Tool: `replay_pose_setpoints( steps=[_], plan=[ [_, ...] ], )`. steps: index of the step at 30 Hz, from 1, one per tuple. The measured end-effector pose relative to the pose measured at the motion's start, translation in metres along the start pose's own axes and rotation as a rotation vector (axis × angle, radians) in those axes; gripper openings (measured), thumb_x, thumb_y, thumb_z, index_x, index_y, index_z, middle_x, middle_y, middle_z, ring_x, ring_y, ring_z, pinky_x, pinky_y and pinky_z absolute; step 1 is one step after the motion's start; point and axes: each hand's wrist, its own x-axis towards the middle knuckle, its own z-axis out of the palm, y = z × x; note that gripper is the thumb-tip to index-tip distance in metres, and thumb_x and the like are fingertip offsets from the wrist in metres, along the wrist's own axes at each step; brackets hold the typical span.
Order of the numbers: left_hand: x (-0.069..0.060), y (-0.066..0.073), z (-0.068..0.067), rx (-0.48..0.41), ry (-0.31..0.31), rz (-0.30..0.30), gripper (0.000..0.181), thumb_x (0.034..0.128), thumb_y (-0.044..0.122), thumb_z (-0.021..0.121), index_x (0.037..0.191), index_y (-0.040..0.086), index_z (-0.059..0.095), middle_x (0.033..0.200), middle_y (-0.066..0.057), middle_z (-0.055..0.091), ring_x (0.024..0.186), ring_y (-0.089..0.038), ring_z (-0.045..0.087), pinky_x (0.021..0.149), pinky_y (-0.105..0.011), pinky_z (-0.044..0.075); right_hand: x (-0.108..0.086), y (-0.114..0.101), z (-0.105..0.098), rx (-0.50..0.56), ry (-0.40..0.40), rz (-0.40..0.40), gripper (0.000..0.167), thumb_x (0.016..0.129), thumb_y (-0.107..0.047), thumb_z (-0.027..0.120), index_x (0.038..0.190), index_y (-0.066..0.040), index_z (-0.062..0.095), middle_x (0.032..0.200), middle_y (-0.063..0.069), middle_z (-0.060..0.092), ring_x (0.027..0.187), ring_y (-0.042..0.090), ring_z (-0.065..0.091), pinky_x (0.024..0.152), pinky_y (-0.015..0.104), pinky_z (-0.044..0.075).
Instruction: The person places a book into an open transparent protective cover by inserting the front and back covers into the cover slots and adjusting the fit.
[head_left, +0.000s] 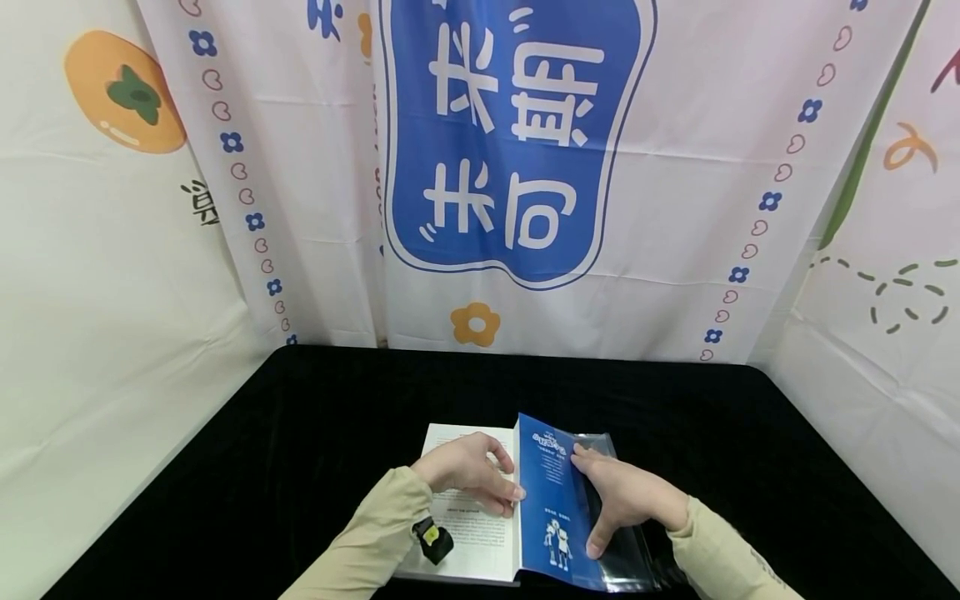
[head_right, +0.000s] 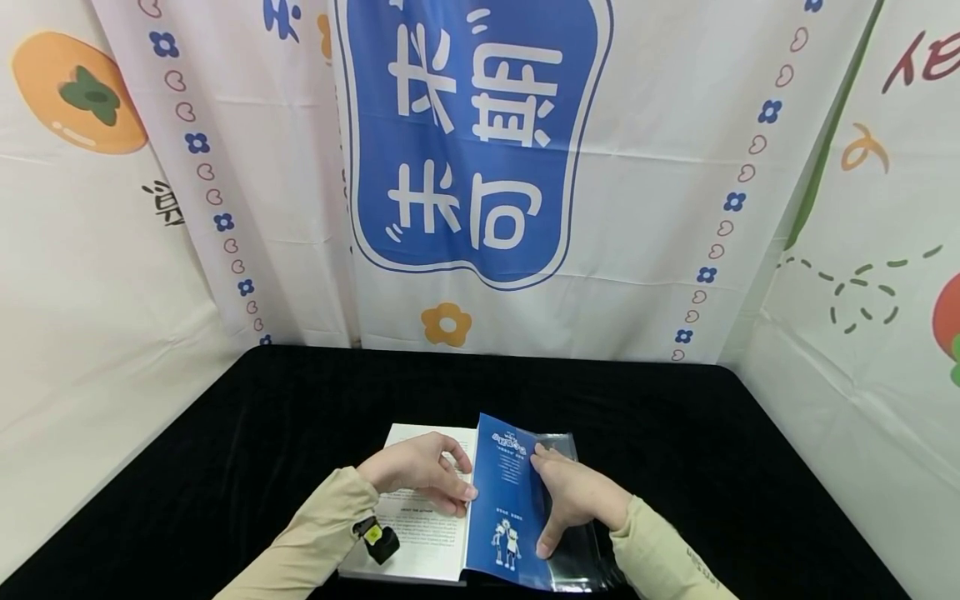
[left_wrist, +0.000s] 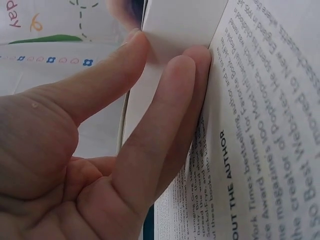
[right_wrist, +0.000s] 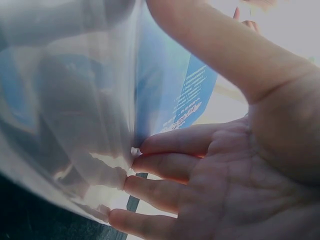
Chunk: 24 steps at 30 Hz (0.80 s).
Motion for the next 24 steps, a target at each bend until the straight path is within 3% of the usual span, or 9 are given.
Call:
replay_pose_setpoints(
  steps=[24],
  plan=[
    [-0.0015, 0.0008, 0.0038, 0.044, 0.035, 0.008, 0.037, 0.0802, 0.01, 0.083, 0.103, -0.001, 0.055, 0.071, -0.016, 0.07, 0.064, -0.028, 0.071, 0.059, -0.034, 0.058, 0.0002, -0.0003, 0.0001, 0.0, 0.007, 0.009, 0.122, 0.051, -0.037, 0.098, 0.148, 0.003, 0.036, 0.155, 0.023, 0.028, 0.14, 0.043, 0.028, 0.109, 0.058, 0.026]
  ],
)
